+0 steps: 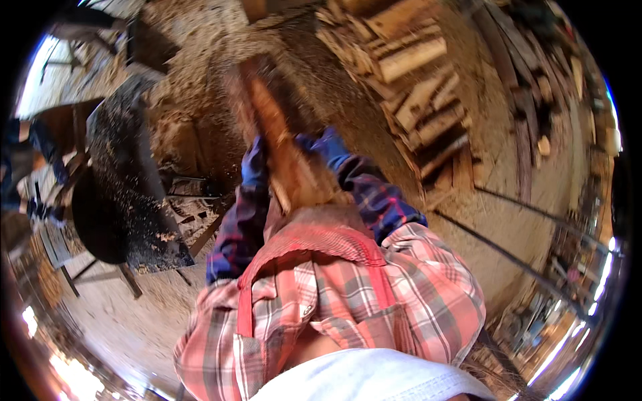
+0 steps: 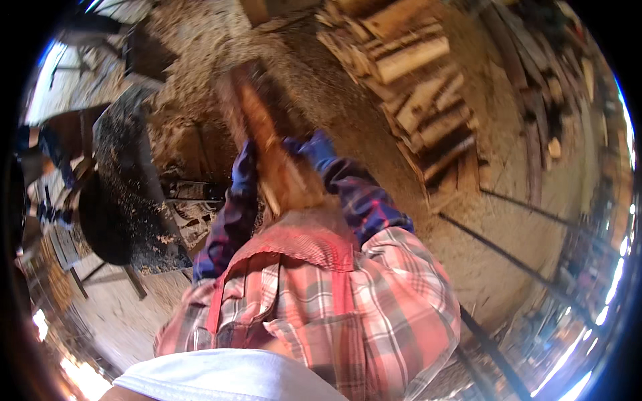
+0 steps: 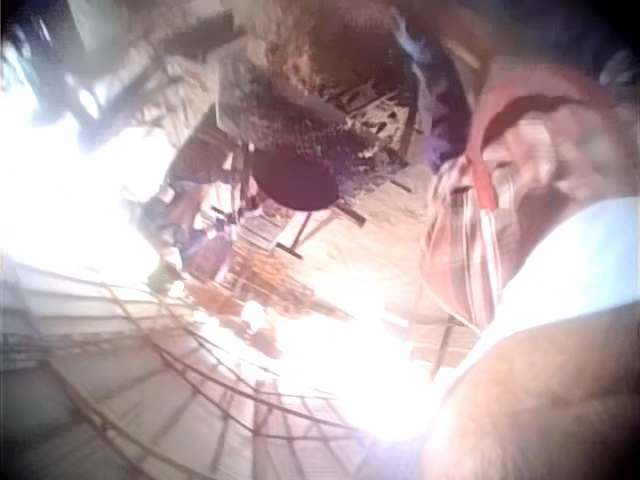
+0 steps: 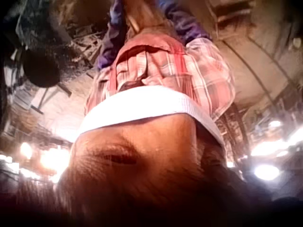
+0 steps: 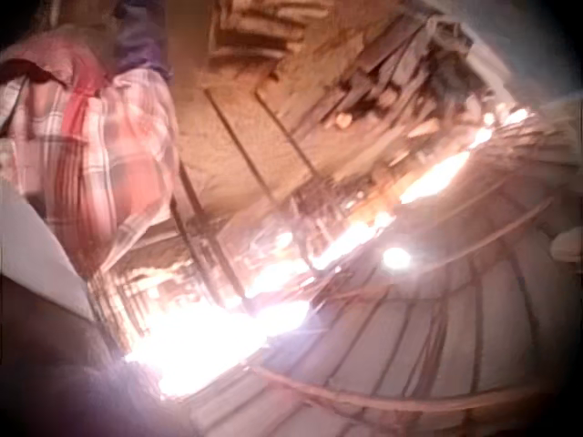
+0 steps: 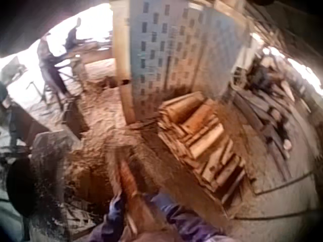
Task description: The person repeatedly picks up large rectangular timber planks from a pile and stacks them onto a growing stack. The person wears blue gloves and a plaid shirt while performing this repetitive manual labor in a lumber yard.
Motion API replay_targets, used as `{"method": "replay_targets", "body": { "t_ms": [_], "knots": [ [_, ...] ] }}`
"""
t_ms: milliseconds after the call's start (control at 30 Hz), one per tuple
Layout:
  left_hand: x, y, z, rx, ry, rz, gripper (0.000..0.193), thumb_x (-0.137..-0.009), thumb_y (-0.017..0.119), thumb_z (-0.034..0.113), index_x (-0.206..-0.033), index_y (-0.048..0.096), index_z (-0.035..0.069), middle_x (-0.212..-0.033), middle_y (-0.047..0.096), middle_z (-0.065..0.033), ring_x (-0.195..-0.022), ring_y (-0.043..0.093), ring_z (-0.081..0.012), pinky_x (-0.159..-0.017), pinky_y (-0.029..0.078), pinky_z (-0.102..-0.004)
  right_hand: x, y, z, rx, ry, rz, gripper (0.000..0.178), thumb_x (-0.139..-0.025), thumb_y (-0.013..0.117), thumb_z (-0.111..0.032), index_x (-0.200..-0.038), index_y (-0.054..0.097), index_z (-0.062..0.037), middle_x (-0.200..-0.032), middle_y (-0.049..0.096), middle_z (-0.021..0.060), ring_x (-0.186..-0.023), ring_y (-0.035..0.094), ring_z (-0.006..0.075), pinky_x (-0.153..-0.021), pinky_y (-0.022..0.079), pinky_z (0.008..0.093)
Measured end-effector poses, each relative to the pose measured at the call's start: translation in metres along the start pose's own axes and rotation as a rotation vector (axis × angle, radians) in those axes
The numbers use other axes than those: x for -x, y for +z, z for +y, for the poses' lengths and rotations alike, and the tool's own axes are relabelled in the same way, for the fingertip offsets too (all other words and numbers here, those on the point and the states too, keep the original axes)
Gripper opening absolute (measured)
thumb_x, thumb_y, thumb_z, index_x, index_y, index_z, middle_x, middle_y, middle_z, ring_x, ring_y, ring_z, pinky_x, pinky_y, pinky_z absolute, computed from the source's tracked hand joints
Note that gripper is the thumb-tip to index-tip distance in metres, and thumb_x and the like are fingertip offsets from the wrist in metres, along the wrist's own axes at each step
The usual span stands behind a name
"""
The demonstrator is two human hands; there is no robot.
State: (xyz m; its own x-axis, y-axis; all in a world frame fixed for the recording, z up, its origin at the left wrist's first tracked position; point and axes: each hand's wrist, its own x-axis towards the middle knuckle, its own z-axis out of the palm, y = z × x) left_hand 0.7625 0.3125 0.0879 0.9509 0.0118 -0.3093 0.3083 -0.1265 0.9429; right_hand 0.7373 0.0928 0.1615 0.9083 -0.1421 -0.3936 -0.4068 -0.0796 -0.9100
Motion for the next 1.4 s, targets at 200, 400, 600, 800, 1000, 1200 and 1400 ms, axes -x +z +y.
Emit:
{"method": "replay_targets", "body": {
  "t_ms": [200,400,600,800,1000,1200,1400],
  "knots": [
    [0.006,0.227,0.172,0.279,0.005,-0.642,0.038,-0.083,0.066,0.033,-0.096,0.063,-0.003,-0.086,0.064,-0.0068,-0.080,0.056,-0.0122,-0.071,0.044,-0.0243,0.052,-0.231,0.030,-0.306,-0.165,0.472,0.038,-0.084,0.061,-0.029,-0.106,0.061,0.0017,-0.107,0.061,0.0125,-0.095,0.056,0.0146,-0.082,0.046,0.0306],
    [0.027,0.221,0.173,0.276,0.108,-0.648,0.042,-0.083,0.067,0.019,-0.116,0.052,-0.004,-0.112,0.058,-0.0117,-0.102,0.056,-0.0174,-0.091,0.045,-0.0306,0.072,-0.411,0.059,0.509,0.461,0.686,0.041,-0.093,0.043,-0.033,-0.115,0.060,-0.0036,-0.121,0.057,0.0140,-0.113,0.052,0.0197,-0.093,0.042,0.0295],
    [0.029,-0.035,0.046,-0.184,-0.129,-0.020,0.036,-0.082,0.066,0.028,-0.101,0.062,-0.003,-0.090,0.063,-0.0076,-0.083,0.059,-0.0146,-0.075,0.048,-0.0263,-0.018,-0.276,0.139,1.175,0.100,-0.070,0.055,-0.082,0.058,-0.031,-0.130,0.044,-0.0069,-0.129,0.050,0.0149,-0.119,0.046,0.0277,-0.101,0.035,0.0364],
    [0.027,-0.240,-0.015,0.201,-0.082,0.681,0.029,-0.084,0.062,0.025,-0.095,0.064,-0.001,-0.080,0.063,-0.0024,-0.071,0.056,-0.0108,-0.065,0.047,-0.0274,-0.139,0.083,0.118,0.866,-0.375,-0.895,0.036,-0.090,0.040,-0.022,-0.120,0.055,-0.0086,-0.118,0.057,0.0174,-0.109,0.054,0.0319,-0.094,0.041,0.0424],
    [0.029,-0.338,-0.016,0.463,-0.168,0.798,0.030,-0.085,0.063,0.023,-0.105,0.060,0.000,-0.088,0.062,-0.0041,-0.075,0.057,-0.0116,-0.067,0.048,-0.0256,-0.200,0.324,-0.015,-0.143,0.019,-0.800,0.037,-0.089,0.058,-0.019,-0.120,0.050,-0.0003,-0.114,0.057,0.0114,-0.112,0.051,0.0226,-0.098,0.041,0.0330],
    [-0.024,-0.356,0.005,0.222,0.047,0.850,0.022,-0.082,0.058,0.022,-0.090,0.065,0.002,-0.071,0.060,-0.0005,-0.066,0.054,-0.0096,-0.061,0.045,-0.0266,-0.241,0.373,-0.062,-0.291,-0.077,-0.807,0.070,-0.085,0.064,-0.026,-0.139,0.028,-0.0018,-0.135,0.040,0.0137,-0.123,0.040,0.0216,-0.104,0.034,0.0326],
    [-0.052,-0.335,0.031,-0.226,-0.055,0.772,0.033,-0.079,0.061,0.031,-0.098,0.062,0.004,-0.087,0.065,-0.0135,-0.081,0.061,-0.0250,-0.072,0.048,-0.0341,-0.201,0.413,-0.099,0.635,-0.369,-0.745,0.090,-0.076,0.073,-0.035,-0.141,0.021,-0.0025,-0.137,0.039,0.0155,-0.123,0.040,0.0208,-0.099,0.037,0.0311]
  ]
}}
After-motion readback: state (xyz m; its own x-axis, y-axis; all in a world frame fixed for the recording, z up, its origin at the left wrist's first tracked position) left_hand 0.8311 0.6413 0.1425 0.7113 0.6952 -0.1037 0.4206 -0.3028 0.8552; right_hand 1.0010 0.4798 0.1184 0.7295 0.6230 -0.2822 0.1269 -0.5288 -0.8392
